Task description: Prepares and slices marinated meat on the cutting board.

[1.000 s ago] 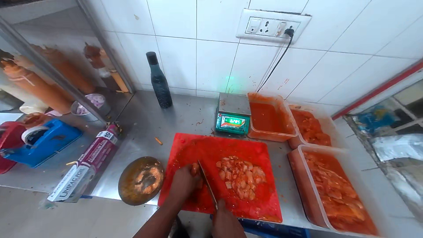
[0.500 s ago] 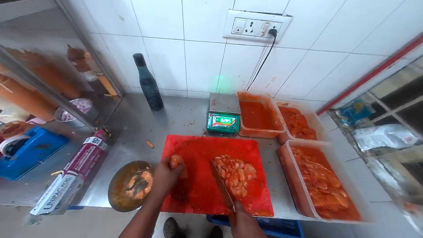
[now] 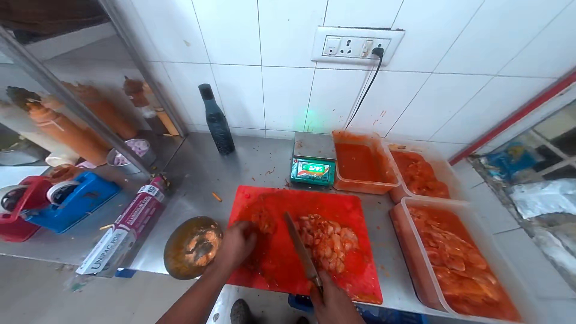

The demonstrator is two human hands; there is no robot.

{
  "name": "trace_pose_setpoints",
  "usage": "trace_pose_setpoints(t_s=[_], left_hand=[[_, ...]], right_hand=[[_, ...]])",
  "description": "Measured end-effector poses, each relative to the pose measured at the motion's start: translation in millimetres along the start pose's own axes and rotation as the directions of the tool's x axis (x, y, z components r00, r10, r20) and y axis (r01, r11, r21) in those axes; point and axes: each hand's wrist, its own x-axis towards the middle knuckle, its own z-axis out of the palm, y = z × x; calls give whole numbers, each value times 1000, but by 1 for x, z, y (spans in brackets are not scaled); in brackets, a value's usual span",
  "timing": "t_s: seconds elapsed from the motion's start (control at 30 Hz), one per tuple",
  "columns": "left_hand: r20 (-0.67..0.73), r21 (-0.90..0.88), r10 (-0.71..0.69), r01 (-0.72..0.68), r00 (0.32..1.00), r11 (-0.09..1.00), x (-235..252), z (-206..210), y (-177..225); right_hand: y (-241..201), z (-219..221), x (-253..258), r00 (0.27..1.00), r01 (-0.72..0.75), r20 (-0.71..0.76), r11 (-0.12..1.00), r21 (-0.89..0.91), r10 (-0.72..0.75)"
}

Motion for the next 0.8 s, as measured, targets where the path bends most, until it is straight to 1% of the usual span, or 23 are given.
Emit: trace_pose_setpoints(t_s=[0.07, 0.13, 0.2, 0.3, 0.37, 0.47, 0.57, 0.7, 0.8], left_hand=[[-51, -88, -123, 118, 991, 989, 21, 0, 6], [-44, -166, -222, 212, 974, 963, 36, 2, 7], [-31, -207, -275, 263, 961, 942, 39, 3, 8], [-56, -255, -306, 282, 951, 925, 32, 4, 7], [-70, -275, -331, 301, 941, 913, 28, 10, 7], [-63, -258, -330, 304, 942, 917, 27, 7, 9], [-34, -239, -326, 309, 945, 920, 28, 1, 11], [-51, -252, -322, 299, 946, 920, 28, 4, 8], [-50, -291, -319, 292, 946, 911, 27, 5, 3]], right_hand=[[-19, 5, 18, 999, 45, -2, 998, -41, -45], [-44, 11, 34, 998, 61, 11, 994, -86, -60], [-67, 15, 44, 998, 52, 30, 990, -134, -49], [-88, 26, 55, 999, 17, 40, 980, -199, -10], [-87, 32, 54, 998, -9, 52, 972, -236, 22], [-75, 27, 34, 994, -30, 94, 949, -313, 63], [-71, 22, 36, 995, -20, 83, 930, -366, 54], [-74, 24, 53, 996, -22, 71, 946, -323, 47], [-48, 20, 33, 988, -47, 129, 957, -288, 87]])
